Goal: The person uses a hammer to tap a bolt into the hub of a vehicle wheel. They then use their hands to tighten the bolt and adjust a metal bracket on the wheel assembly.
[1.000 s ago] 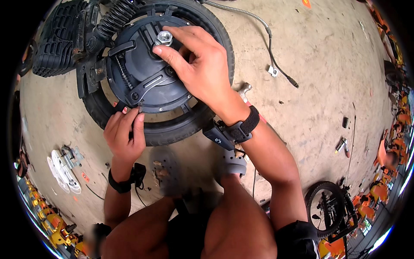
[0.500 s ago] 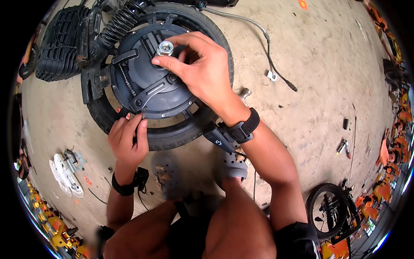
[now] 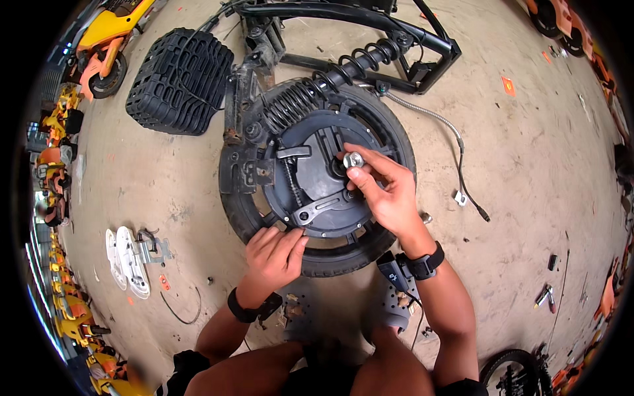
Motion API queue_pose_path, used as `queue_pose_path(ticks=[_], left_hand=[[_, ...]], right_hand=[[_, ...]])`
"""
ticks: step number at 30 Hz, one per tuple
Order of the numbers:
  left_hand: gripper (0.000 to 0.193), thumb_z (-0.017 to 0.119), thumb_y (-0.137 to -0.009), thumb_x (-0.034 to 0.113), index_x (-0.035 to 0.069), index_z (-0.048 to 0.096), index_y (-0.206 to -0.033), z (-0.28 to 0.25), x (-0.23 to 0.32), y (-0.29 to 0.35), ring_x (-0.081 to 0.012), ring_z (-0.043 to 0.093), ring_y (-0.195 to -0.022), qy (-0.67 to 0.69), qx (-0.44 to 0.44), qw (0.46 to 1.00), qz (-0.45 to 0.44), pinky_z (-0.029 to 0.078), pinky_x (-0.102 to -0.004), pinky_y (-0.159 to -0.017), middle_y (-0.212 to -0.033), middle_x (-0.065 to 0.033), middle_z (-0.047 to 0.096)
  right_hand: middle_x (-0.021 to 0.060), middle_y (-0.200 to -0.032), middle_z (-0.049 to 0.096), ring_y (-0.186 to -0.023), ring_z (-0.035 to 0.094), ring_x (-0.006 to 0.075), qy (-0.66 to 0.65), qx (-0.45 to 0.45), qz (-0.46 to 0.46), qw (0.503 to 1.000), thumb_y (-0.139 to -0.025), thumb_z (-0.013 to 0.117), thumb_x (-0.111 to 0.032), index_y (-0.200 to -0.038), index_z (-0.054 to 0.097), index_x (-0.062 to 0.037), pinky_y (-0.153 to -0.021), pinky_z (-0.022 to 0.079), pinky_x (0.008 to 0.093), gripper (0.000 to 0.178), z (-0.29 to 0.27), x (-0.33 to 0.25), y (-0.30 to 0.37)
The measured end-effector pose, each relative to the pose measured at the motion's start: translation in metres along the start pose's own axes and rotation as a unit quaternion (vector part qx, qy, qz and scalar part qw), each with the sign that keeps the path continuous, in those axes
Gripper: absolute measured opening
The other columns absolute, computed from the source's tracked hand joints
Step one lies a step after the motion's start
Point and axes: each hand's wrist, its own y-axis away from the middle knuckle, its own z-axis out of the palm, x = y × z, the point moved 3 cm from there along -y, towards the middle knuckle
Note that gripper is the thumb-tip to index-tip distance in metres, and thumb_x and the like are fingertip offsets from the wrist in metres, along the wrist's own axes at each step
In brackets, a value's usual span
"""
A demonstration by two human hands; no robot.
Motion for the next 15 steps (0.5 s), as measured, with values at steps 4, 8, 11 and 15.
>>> queue_pose_path(ticks=[4, 8, 11, 15], left_hand=[[0.019, 0.079, -0.086, 0.006, -0.001, 0.071, -0.101, -0.001, 0.004, -0.005, -0.0203, 0.055, -0.062, 0.009, -0.008, 1.0, -0.002, 0.043, -0.033, -0.057, -0.07, -0.004, 0.06], [0.012, 0.077, -0.087, 0.004, -0.001, 0.072, -0.096, -0.006, 0.002, 0.002, -0.0218, 0.056, -0.06, 0.008, 0.008, 1.0, -0.016, 0.042, -0.0336, -0.056, -0.074, -0.0058, 0.067], [0.012, 0.077, -0.087, 0.005, -0.001, 0.073, -0.096, -0.007, 0.002, 0.001, -0.0221, 0.058, -0.061, 0.017, 0.016, 1.0, -0.011, 0.043, -0.0339, -0.056, -0.075, -0.006, 0.067], [0.015, 0.079, -0.085, 0.007, -0.002, 0.073, -0.096, -0.008, 0.004, -0.006, -0.022, 0.061, -0.065, 0.005, 0.021, 1.0, 0.006, 0.048, -0.0332, -0.06, -0.077, -0.0069, 0.068]], right_hand=[[0.0118, -0.118, 0.075, -0.079, 0.063, 0.0083, 0.076, 0.021, -0.05, 0.996, -0.096, 0.073, -0.004, -0.132, 0.068, 0.0038, -0.073, 0.052, 0.0236, 0.037, -0.007, 0.003, 0.002], [0.0087, -0.114, 0.077, -0.081, 0.061, 0.0058, 0.081, 0.034, -0.039, 0.995, -0.088, 0.08, 0.002, -0.123, 0.073, 0.0045, -0.074, 0.051, 0.0223, 0.036, 0.001, 0.007, -0.002], [0.0042, -0.094, 0.074, -0.074, 0.059, 0.0049, 0.087, 0.074, -0.052, 0.992, -0.078, 0.089, -0.003, -0.113, 0.078, 0.0022, -0.069, 0.048, 0.0226, 0.038, 0.001, 0.007, -0.003], [0.002, -0.093, 0.075, -0.068, 0.058, 0.0033, 0.029, 0.096, 0.018, 0.995, -0.077, 0.091, -0.004, -0.115, 0.076, 0.0032, -0.062, 0.047, 0.0189, 0.042, -0.005, 0.017, 0.0]])
